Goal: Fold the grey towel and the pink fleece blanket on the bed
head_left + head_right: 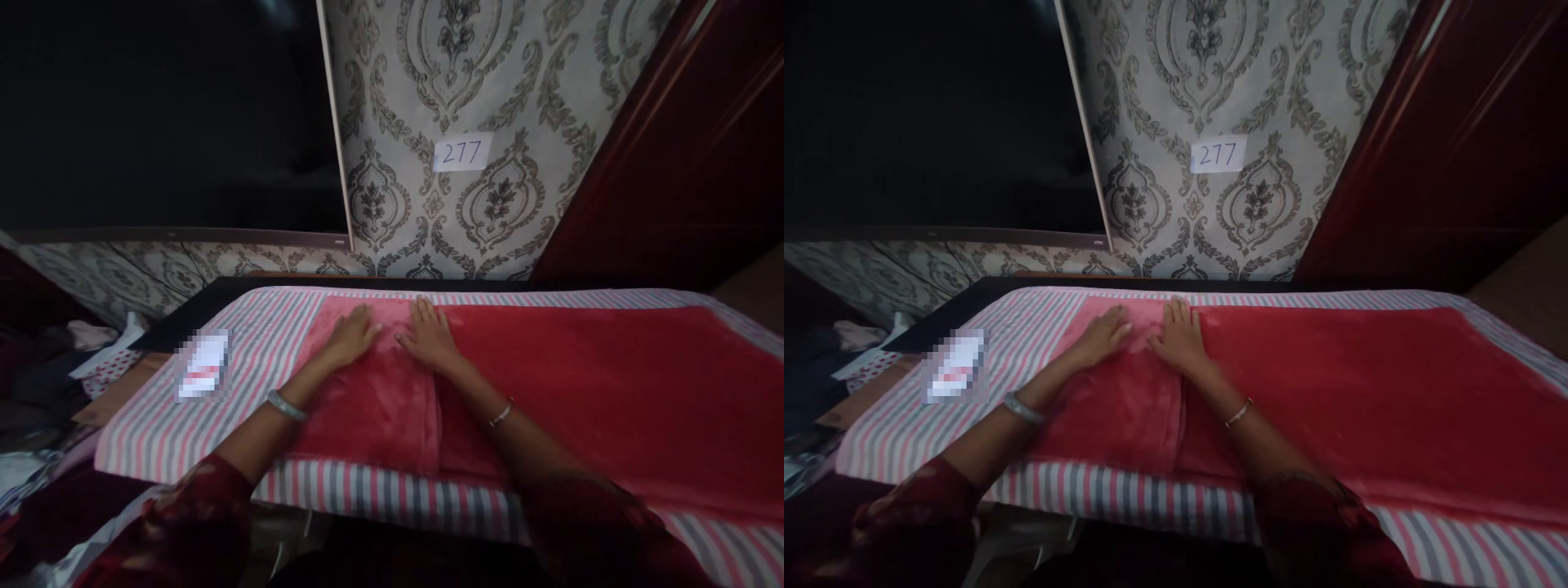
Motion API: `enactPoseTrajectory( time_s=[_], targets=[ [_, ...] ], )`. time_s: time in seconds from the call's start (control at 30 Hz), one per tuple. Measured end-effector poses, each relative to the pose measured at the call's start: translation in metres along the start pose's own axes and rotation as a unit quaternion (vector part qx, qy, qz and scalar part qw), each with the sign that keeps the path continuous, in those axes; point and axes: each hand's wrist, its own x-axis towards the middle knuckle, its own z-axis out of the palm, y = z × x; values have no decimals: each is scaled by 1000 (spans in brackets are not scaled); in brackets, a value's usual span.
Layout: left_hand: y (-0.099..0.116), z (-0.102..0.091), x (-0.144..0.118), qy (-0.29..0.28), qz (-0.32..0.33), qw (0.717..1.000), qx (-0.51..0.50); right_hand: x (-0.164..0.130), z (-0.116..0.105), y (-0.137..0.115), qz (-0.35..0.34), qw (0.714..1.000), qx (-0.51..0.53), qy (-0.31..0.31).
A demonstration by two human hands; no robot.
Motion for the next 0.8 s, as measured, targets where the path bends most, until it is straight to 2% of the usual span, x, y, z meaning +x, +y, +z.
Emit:
enactPoseTrajectory(
  time_s=[0.07,0.13,0.23,0.33,0.5,0.57,0.63,0.7,0.8],
  targets=[
    [27,18,-26,-8,77,997,-22,-24,3,-8,-34,999,-12,-9],
    [45,34,-47,-16,118,993,-16,-45,10,-12,-41,998,-20,-38],
    [50,48,-61,-3,132,991,34,-63,21,-12,-32,997,-31,-59],
    [29,44,-63,6,105,991,82,-67,25,-11,-28,998,-37,-46],
    [-41,20,-79,-1,-51,995,85,-66,22,-14,-25,998,-31,-45],
    [-69,12,-91,-9,-90,993,71,-66,22,-14,-28,998,-27,-47],
    [-86,4,-103,-16,-110,992,68,-64,21,-14,-28,998,-25,-47],
    [-91,-5,-111,-15,-128,989,67,-63,18,-14,-24,998,-22,-50],
    [-71,-19,-118,20,-131,988,74,-68,8,-16,-17,998,-2,-62]
  ],
)
